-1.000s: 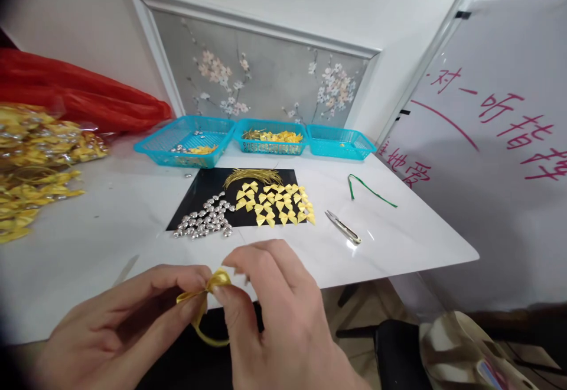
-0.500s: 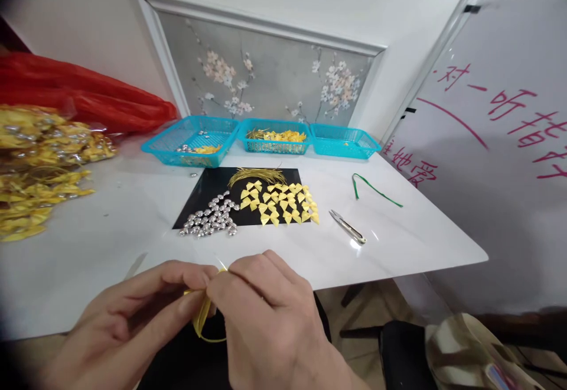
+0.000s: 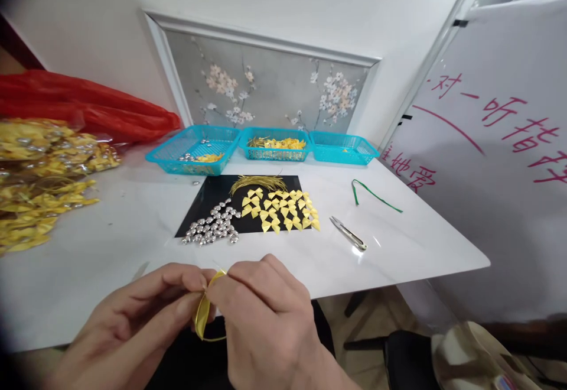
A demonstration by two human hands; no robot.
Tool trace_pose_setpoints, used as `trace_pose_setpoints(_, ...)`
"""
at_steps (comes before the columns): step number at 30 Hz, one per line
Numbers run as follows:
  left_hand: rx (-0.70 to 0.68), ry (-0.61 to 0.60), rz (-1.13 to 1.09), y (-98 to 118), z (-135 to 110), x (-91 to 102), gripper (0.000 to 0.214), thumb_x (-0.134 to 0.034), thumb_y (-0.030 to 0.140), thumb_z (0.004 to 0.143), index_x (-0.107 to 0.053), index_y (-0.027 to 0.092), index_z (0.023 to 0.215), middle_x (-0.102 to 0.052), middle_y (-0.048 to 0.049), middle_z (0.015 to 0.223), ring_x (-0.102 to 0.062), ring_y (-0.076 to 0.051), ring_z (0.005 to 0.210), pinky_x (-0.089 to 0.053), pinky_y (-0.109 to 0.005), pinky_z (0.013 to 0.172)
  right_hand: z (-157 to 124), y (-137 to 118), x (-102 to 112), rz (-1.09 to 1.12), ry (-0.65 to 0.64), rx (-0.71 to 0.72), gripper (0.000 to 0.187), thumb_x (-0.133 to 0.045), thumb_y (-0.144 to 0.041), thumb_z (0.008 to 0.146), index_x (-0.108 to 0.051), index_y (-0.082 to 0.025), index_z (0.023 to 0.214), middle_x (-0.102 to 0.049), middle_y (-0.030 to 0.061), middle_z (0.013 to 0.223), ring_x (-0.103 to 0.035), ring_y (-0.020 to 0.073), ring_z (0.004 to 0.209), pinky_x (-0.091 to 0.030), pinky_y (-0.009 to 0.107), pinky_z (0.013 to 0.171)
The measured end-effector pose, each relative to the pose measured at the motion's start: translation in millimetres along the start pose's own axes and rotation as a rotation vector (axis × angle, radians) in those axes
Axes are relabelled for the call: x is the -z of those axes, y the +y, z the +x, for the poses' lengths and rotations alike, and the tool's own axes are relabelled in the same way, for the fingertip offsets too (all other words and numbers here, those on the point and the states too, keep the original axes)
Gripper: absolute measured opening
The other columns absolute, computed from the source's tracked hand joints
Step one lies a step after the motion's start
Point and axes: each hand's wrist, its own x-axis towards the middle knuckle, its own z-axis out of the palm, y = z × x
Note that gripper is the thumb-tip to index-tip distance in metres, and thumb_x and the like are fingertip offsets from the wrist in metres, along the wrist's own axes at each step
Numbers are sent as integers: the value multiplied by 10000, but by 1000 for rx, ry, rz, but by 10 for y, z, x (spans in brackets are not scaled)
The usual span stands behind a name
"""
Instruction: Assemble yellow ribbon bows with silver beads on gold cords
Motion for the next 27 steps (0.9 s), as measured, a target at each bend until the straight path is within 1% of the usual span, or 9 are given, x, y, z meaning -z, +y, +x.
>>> trace_pose_setpoints(2, -6, -12, -16, 15, 1, -15, 224, -887, 467, 718, -778, 274, 753, -685, 18, 707, -596, -138, 670, -521, -163, 622, -3, 4, -4, -20, -9, 7, 277, -591, 74, 886, -723, -151, 979, -716, 76, 863, -628, 162, 676, -557, 287, 619)
trace_pose_setpoints(5, -45, -11, 25, -31, 40, 27, 186, -856, 446, 764, -783, 278, 796, -717, 6, 753, -639, -158, 700, -549, -182, 641, -4, 7, -23, -24, -41, -29, 217, -566, 28, 933, -708, -134, 959, -688, 80, 864, -627, 155, 708, -560, 265, 637)
trace_pose_setpoints(9, -180, 5, 178, -117, 130, 118, 112, -803, 401, 826, -776, 294, 842, -738, 7, 796, -668, -163, 710, -571, -176, 649, -6, 31, -78, -28, -80, -110, 189, -524, -42, 987, -672, -145, 934, -654, 68, 860, -656, 157, 747, -567, 266, 679)
trace_pose_setpoints(12, -247, 6, 256, -136, 181, 153, 64, -773, 364, 854, -775, 302, 838, -742, 12, 798, -692, -164, 734, -580, -168, 675, -13, 66, -123, -40, -102, -115, 190, -507, -42, 989, -653, -152, 937, -648, 64, 858, -653, 160, 745, -557, 270, 664)
trace_pose_setpoints(14, -261, -1, 252, -135, 201, 158, 57, -760, 348, 864, -770, 303, 832, -733, 17, 778, -687, -158, 715, -576, -163, 665, -19, 89, -147, -35, -92, -103, 189, -506, -39, 991, -654, -150, 954, -648, 64, 865, -655, 157, 753, -563, 264, 667)
trace_pose_setpoints(17, -251, -16, 200, -128, 215, 144, 64, -757, 334, 869, -763, 296, 818, -703, 23, 730, -654, -144, 670, -557, -152, 623, -28, 115, -171, -73, -58, -69, 196, -513, -29, 989, -672, -144, 1007, -666, 76, 901, -676, 161, 793, -592, 257, 707)
trace_pose_setpoints(20, -210, 31, 142, -120, 206, 118, 70, -781, 335, 844, -766, 282, 801, -693, 17, 726, -637, -146, 674, -550, -158, 621, -41, 132, -181, -121, -32, -37, 202, -544, -19, 980, -690, -139, 1050, -697, 89, 930, -687, 172, 826, -614, 267, 753)
trace_pose_setpoints(23, -176, 41, 110, -110, 174, 98, 76, -803, 340, 820, -770, 275, 800, -696, 12, 732, -629, -151, 678, -543, -171, 621, -51, 134, -181, -132, -36, -18, 188, -568, -16, 971, -700, -134, 1036, -704, 91, 918, -679, 174, 812, -614, 270, 744)
trace_pose_setpoints(27, -139, 22, 101, -89, 181, 94, 98, -787, 362, 833, -757, 276, 797, -680, 13, 723, -609, -160, 691, -530, -191, 635, 2, 104, -139, -61, -54, -42, 204, -563, -10, 966, -698, -137, 1051, -698, 78, 943, -686, 150, 823, -612, 232, 760)
